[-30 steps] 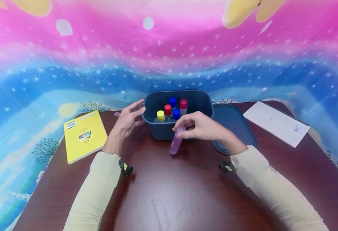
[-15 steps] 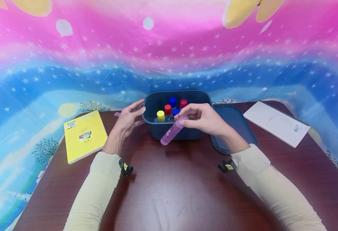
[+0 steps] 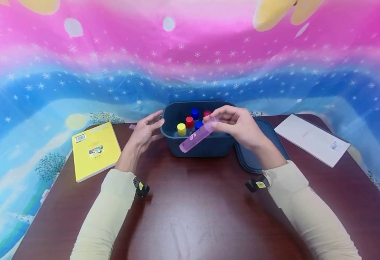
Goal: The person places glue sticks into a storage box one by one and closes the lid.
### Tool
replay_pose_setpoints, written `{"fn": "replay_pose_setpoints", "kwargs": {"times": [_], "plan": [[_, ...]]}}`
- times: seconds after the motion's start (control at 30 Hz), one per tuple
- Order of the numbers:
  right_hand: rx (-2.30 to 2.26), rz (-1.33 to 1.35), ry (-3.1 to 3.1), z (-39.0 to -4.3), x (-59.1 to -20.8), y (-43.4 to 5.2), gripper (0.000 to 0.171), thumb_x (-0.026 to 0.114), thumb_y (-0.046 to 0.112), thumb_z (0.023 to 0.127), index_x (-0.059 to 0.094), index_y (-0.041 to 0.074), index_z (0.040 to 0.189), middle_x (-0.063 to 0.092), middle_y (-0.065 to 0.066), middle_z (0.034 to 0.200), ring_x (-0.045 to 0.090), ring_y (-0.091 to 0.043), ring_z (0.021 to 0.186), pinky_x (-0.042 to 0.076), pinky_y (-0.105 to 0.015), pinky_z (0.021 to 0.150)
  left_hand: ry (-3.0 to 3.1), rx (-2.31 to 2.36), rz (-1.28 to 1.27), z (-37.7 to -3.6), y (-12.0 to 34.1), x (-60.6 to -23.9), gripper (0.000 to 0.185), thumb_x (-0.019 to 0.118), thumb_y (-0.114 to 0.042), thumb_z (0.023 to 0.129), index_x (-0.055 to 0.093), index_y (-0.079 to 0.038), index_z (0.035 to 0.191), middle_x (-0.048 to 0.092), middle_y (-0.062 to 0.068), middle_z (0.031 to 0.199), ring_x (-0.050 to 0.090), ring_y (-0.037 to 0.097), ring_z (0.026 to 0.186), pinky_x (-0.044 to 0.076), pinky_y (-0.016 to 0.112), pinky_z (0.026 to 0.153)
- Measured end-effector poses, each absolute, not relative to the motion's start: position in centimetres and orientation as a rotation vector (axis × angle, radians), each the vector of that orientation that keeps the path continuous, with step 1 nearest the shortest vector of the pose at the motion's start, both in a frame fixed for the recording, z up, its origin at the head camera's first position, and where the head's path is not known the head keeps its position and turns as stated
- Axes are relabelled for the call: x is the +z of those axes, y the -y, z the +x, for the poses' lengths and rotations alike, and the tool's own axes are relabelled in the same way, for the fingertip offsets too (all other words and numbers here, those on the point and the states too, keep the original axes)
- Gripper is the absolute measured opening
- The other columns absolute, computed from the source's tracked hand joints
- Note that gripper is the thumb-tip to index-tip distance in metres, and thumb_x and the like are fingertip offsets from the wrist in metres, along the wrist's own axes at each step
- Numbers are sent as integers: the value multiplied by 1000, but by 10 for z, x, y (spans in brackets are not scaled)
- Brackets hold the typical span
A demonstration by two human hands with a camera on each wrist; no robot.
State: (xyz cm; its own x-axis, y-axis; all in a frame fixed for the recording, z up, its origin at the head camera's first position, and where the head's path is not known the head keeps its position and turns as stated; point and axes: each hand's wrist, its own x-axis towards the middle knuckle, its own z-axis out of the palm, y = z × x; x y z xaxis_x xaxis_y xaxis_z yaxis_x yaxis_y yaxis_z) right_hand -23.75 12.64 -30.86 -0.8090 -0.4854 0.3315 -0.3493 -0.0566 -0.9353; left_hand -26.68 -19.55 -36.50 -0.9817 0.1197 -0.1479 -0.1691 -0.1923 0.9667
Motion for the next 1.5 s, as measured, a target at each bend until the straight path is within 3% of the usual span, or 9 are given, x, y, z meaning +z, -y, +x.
{"fn": "replay_pose_setpoints", "kwargs": {"times": [0.53,0.83,1.13,1.5], "plan": [[-2257,-866,-1993,-243,-300,-150,22,67,-3,95,69,-3,117,71,-16,117,69,-31,109,57,-36,90,-1847,2291,-72,-267,194,-365,54,60,-15,103,45,-17,155,43,8,156,55,25,131,45,49,107],[-2253,-856,-2095,-250,-291,-163,26,71,-3,93,70,-5,118,74,-13,112,72,-23,104,57,-30,89,-1832,2294,-61,-267,192,-367,54,59,-14,104,44,-15,155,42,9,157,51,29,135,45,49,107],[-1806,-736,-2600,-263,-300,-158,32,76,17,93,72,3,122,74,-9,115,71,-11,103,55,-24,89,-1840,2295,-63,-267,193,-365,54,59,-15,104,43,-15,156,41,10,158,50,28,136,44,50,108],[-1519,-773,-2689,-278,-315,-141,31,74,16,95,71,0,121,73,-15,112,71,-26,101,56,-25,84,-1846,2289,-68,-267,194,-364,54,59,-15,104,43,-16,156,42,9,157,50,28,136,44,50,108]]}}
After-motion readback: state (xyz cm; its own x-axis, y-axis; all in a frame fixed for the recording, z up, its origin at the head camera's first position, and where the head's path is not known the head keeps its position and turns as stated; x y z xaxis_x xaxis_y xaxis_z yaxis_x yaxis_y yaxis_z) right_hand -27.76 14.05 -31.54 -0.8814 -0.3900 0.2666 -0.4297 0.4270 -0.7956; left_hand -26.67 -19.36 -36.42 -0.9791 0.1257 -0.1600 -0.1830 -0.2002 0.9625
